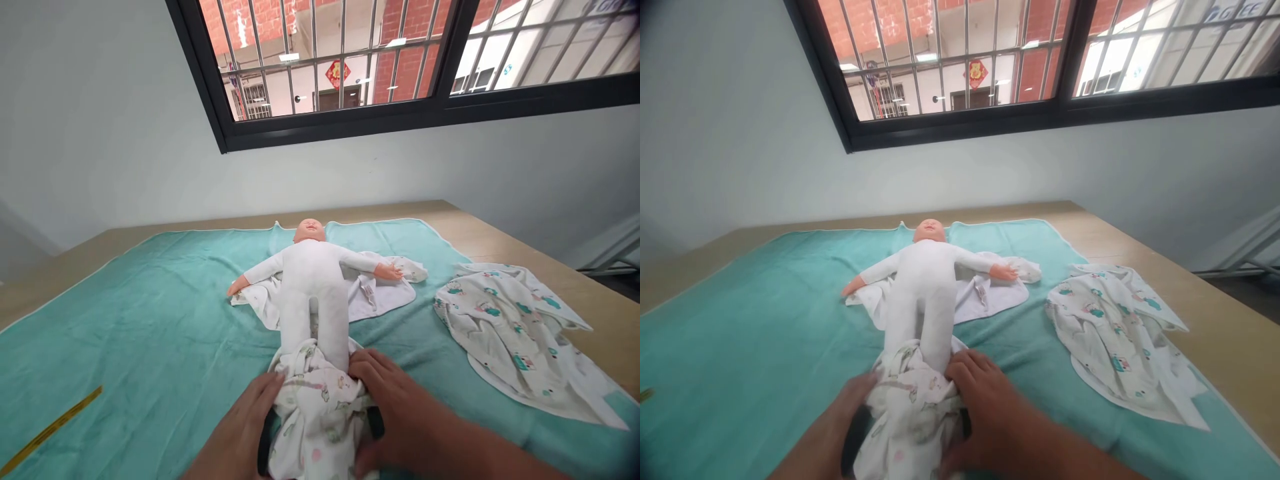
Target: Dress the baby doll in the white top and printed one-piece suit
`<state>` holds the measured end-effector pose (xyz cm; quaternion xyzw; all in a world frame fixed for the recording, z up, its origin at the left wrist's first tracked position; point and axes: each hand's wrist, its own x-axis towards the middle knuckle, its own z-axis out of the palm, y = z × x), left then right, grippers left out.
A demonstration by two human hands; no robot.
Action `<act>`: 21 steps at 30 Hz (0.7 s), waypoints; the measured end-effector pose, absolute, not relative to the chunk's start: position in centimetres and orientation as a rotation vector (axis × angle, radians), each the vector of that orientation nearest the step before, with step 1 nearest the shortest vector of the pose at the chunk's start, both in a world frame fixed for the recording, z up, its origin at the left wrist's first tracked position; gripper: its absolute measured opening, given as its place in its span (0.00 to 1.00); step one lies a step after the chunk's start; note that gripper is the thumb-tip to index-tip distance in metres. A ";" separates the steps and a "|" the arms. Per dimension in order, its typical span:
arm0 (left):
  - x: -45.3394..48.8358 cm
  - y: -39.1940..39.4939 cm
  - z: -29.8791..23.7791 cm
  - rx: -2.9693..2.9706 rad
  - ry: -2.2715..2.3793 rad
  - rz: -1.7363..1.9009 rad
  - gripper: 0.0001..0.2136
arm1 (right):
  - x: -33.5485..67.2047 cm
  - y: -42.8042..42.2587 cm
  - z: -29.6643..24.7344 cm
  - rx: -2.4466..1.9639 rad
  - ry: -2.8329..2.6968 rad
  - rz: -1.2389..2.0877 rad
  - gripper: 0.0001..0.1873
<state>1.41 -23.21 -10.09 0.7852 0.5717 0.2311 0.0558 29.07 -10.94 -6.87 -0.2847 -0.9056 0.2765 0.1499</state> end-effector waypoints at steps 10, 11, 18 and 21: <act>2.7 -22.7 -8.7 2.673 1.756 0.643 0.54 | 28.1 -14.6 -10.6 -0.833 -2.471 0.296 0.43; 2.8 -22.7 -8.5 2.699 1.729 0.643 0.52 | 27.8 -14.7 -10.5 -0.866 -2.449 0.288 0.40; 2.3 -22.4 -10.4 2.671 1.612 0.751 0.38 | 27.3 -15.0 -9.5 -0.908 -2.412 0.318 0.21; 2.3 -22.9 -10.8 2.581 1.622 0.760 0.31 | 27.6 -14.8 -9.1 -0.792 -2.430 0.275 0.17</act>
